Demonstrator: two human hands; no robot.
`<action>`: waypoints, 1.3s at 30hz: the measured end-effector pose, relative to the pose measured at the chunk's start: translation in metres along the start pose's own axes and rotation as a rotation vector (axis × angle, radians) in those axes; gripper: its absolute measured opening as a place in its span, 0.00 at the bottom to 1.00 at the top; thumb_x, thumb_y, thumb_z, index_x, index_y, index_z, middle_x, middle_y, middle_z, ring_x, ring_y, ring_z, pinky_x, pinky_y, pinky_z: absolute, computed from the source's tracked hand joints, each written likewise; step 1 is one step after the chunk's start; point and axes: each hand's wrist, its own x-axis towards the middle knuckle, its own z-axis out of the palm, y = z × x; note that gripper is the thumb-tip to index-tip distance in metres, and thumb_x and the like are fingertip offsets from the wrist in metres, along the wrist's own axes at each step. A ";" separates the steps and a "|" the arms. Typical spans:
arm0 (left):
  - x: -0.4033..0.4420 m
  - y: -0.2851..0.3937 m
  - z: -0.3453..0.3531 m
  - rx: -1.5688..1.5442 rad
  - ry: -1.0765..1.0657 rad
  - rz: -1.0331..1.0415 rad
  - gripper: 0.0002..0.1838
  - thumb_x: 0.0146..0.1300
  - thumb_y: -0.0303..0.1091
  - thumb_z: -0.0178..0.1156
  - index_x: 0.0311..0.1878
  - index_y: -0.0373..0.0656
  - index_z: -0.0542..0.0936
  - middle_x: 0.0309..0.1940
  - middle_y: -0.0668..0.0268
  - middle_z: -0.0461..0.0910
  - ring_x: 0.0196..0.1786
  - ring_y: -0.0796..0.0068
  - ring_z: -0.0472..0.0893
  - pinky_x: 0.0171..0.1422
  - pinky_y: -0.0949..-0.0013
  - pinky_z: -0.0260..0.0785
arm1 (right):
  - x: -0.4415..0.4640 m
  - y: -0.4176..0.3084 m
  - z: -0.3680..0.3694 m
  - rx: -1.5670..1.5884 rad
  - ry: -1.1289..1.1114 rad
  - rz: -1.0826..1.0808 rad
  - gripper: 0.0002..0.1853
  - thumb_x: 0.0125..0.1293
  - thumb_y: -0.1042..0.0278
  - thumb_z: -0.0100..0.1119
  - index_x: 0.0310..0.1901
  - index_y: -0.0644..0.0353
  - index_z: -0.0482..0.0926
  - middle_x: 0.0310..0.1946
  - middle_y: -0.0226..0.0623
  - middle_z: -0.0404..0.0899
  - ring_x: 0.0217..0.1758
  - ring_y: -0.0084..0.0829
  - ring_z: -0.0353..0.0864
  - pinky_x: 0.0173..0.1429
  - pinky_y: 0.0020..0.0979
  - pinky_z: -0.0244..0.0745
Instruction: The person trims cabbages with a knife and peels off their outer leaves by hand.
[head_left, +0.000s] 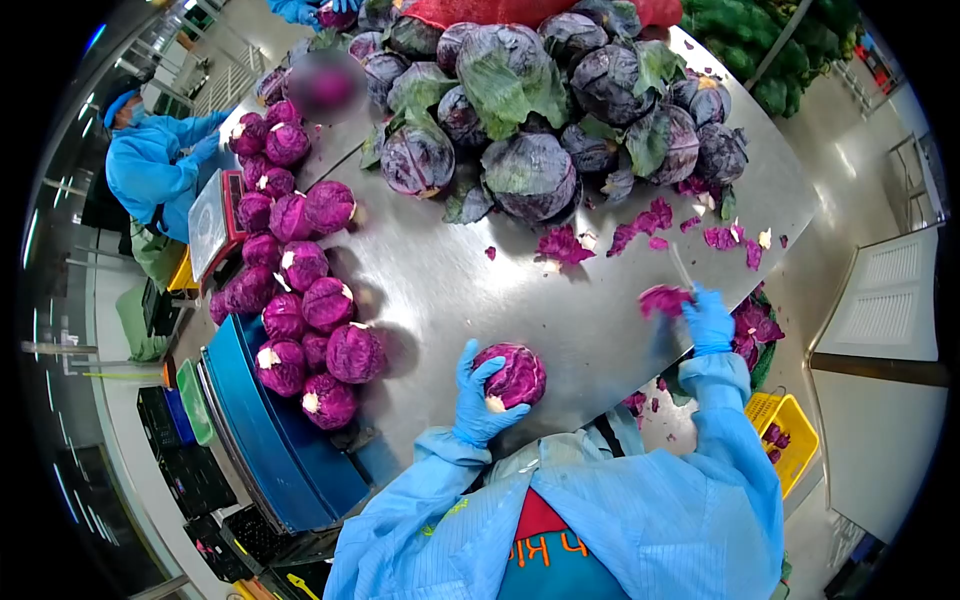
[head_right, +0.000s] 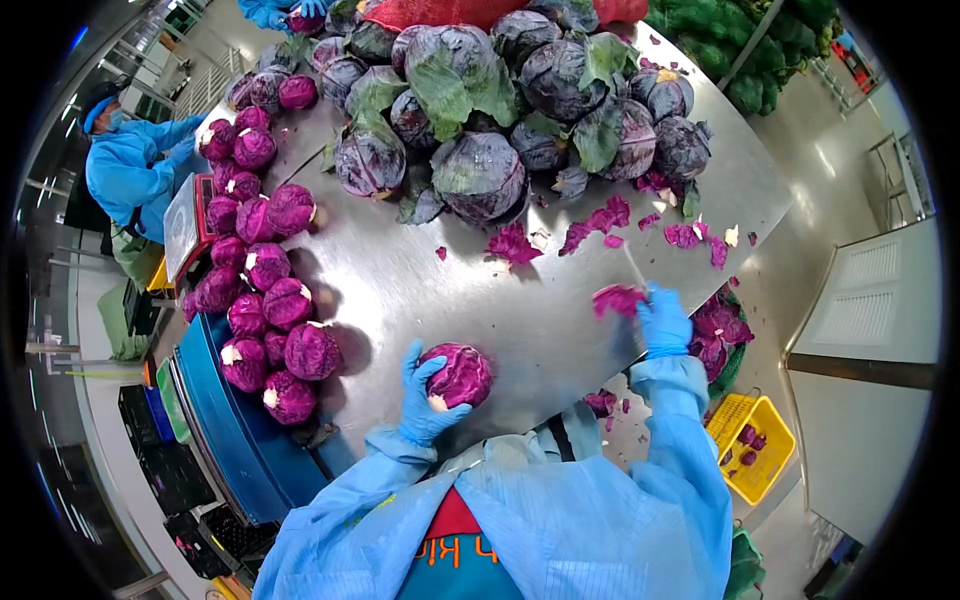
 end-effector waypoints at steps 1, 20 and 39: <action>-0.001 -0.001 -0.002 0.001 -0.013 -0.005 0.45 0.40 0.53 0.79 0.63 0.52 0.71 0.71 0.46 0.53 0.72 0.45 0.59 0.74 0.51 0.57 | -0.002 0.001 -0.011 0.014 0.132 -0.049 0.26 0.59 0.72 0.63 0.62 0.52 0.74 0.38 0.39 0.76 0.38 0.39 0.79 0.46 0.36 0.77; -0.010 -0.013 0.017 -0.416 0.106 -0.632 0.58 0.42 0.42 0.81 0.71 0.33 0.55 0.62 0.52 0.68 0.63 0.63 0.72 0.68 0.64 0.66 | -0.080 -0.174 0.050 1.032 -0.994 0.239 0.11 0.63 0.60 0.67 0.40 0.56 0.80 0.37 0.28 0.82 0.35 0.17 0.78 0.30 0.22 0.72; 0.023 0.015 0.019 -0.340 0.091 -0.709 0.51 0.41 0.40 0.80 0.65 0.31 0.61 0.58 0.54 0.72 0.59 0.66 0.75 0.65 0.66 0.69 | -0.077 -0.173 0.078 1.033 -0.860 0.183 0.11 0.63 0.62 0.67 0.39 0.61 0.82 0.25 0.27 0.79 0.20 0.16 0.70 0.23 0.20 0.64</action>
